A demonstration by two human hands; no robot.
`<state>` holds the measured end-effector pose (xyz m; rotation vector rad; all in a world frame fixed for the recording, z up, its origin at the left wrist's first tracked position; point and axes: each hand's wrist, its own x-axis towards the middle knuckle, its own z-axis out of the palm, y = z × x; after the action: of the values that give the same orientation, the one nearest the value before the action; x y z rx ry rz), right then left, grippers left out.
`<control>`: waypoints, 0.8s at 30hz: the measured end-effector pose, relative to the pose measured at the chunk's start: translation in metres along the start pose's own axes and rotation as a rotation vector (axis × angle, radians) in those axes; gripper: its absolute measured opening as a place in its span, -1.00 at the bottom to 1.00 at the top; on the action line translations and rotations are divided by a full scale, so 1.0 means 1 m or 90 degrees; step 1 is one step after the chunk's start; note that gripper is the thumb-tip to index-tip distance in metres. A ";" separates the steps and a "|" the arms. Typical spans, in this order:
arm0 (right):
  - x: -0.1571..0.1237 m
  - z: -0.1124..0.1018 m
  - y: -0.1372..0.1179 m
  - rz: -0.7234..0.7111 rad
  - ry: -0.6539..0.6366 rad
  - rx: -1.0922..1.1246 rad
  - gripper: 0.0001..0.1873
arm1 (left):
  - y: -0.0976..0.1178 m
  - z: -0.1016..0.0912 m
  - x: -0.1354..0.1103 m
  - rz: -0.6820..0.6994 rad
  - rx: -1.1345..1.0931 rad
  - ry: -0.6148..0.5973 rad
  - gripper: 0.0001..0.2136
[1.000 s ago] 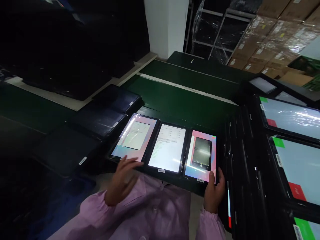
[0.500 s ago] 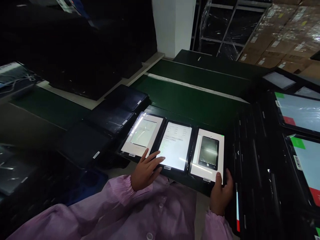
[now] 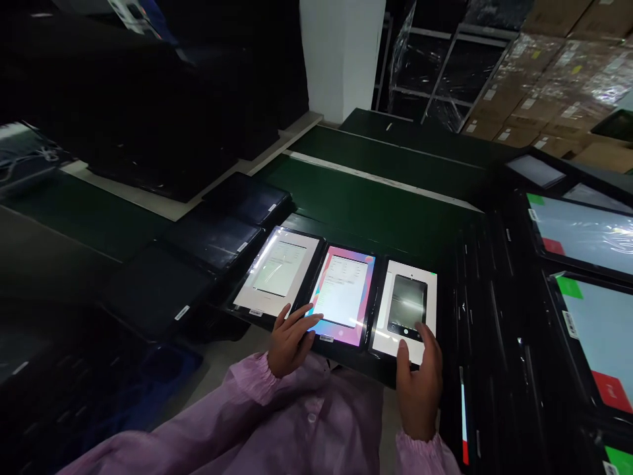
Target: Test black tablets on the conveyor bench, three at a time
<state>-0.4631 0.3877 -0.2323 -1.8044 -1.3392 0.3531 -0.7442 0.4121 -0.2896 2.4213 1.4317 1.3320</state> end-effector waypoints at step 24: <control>0.009 0.007 0.025 -0.063 -0.016 0.024 -0.57 | -0.006 0.007 -0.008 0.009 0.014 0.035 -0.67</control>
<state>-0.4480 0.3965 -0.2531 -1.7015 -1.4242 0.3458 -0.7452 0.4126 -0.3014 2.4304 1.4518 1.4042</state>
